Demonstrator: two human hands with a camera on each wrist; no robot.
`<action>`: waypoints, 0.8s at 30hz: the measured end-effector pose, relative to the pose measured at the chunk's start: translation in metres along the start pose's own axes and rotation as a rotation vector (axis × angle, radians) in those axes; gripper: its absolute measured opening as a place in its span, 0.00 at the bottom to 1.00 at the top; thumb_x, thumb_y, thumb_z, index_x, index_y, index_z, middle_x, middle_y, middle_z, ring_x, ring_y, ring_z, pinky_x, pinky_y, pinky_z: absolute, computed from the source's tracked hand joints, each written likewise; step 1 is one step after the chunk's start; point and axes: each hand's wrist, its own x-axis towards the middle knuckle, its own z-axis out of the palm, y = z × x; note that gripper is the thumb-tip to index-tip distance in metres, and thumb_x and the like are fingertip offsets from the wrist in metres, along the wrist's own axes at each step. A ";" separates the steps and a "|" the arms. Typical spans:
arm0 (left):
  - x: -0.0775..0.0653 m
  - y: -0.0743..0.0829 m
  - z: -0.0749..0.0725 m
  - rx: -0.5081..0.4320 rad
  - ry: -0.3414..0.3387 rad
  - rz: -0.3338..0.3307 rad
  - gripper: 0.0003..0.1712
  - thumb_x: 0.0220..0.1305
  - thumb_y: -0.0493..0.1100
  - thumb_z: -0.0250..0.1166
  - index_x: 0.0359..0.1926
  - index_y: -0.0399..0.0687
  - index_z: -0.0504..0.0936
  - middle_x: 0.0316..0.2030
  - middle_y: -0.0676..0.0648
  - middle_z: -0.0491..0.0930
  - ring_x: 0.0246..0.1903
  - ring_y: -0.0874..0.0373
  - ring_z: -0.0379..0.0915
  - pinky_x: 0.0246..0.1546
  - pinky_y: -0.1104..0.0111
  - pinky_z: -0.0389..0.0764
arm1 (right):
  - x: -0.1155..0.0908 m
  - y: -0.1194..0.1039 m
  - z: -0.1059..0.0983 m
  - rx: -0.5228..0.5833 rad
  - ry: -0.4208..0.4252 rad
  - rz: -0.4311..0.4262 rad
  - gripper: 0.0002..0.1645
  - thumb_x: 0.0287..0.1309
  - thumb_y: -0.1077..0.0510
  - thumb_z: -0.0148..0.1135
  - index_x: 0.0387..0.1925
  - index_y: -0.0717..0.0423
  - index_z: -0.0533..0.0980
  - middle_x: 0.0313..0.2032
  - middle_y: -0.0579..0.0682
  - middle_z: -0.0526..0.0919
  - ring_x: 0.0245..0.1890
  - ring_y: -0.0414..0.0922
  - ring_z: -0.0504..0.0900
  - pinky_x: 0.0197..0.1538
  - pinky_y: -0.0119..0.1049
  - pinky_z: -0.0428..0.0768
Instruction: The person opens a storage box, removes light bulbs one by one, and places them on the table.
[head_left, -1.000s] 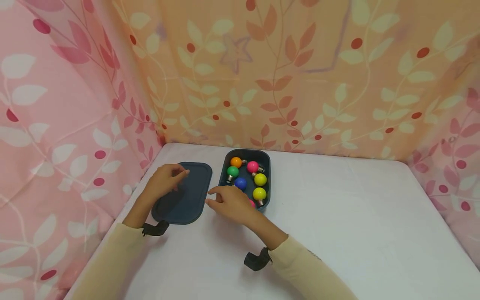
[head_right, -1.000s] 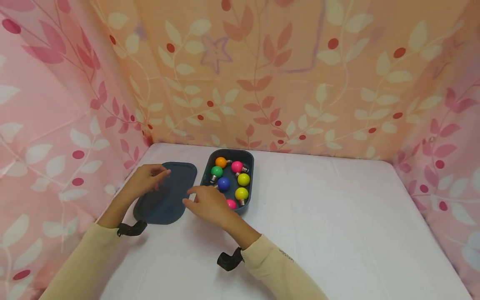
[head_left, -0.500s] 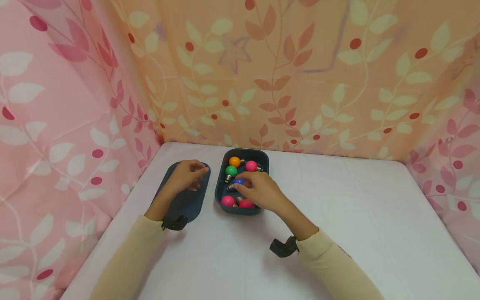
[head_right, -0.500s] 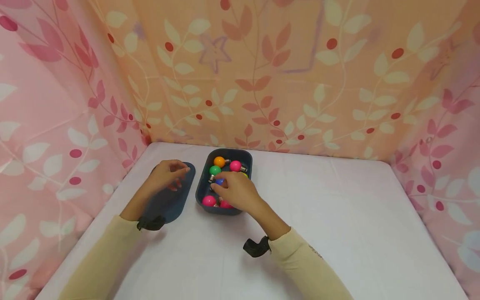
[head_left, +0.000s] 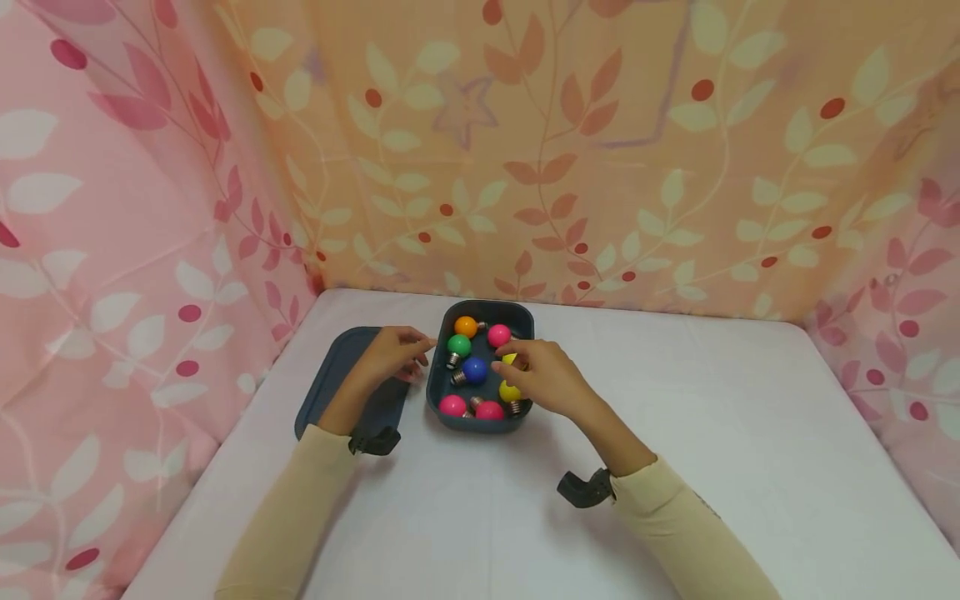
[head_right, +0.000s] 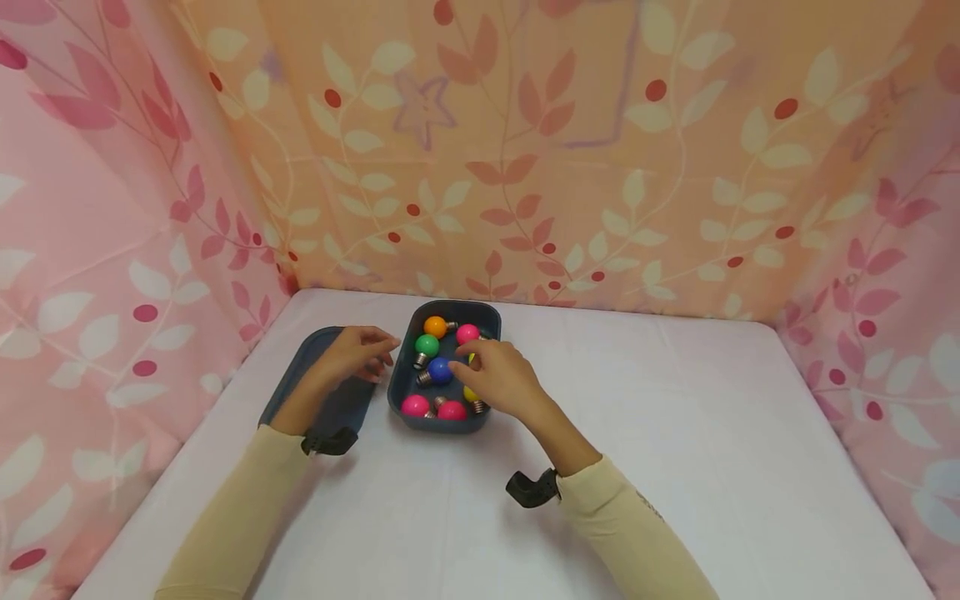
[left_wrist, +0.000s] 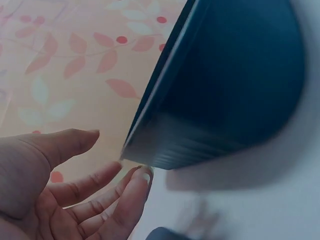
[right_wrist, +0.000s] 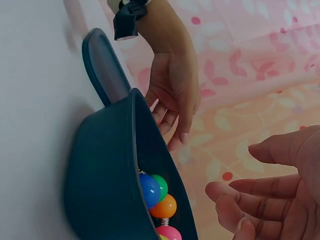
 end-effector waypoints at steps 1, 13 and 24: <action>0.002 -0.001 0.001 -0.003 -0.001 -0.007 0.23 0.61 0.53 0.64 0.49 0.39 0.77 0.36 0.31 0.80 0.30 0.38 0.77 0.30 0.55 0.83 | 0.000 0.001 0.000 0.000 -0.001 0.002 0.20 0.60 0.45 0.60 0.50 0.51 0.78 0.27 0.48 0.80 0.27 0.45 0.77 0.25 0.36 0.78; 0.014 -0.003 0.007 -0.032 0.002 -0.021 0.22 0.63 0.49 0.63 0.54 0.43 0.73 0.35 0.36 0.81 0.29 0.46 0.79 0.30 0.57 0.83 | -0.001 0.008 0.001 -0.020 0.004 0.032 0.21 0.60 0.45 0.60 0.53 0.47 0.78 0.25 0.49 0.79 0.25 0.43 0.75 0.26 0.36 0.76; 0.021 -0.001 0.014 -0.070 0.022 -0.080 0.18 0.62 0.45 0.64 0.49 0.39 0.76 0.27 0.37 0.77 0.21 0.51 0.76 0.26 0.58 0.83 | 0.001 0.013 0.001 -0.018 0.019 0.046 0.20 0.60 0.45 0.61 0.50 0.48 0.79 0.30 0.44 0.79 0.30 0.43 0.76 0.29 0.36 0.78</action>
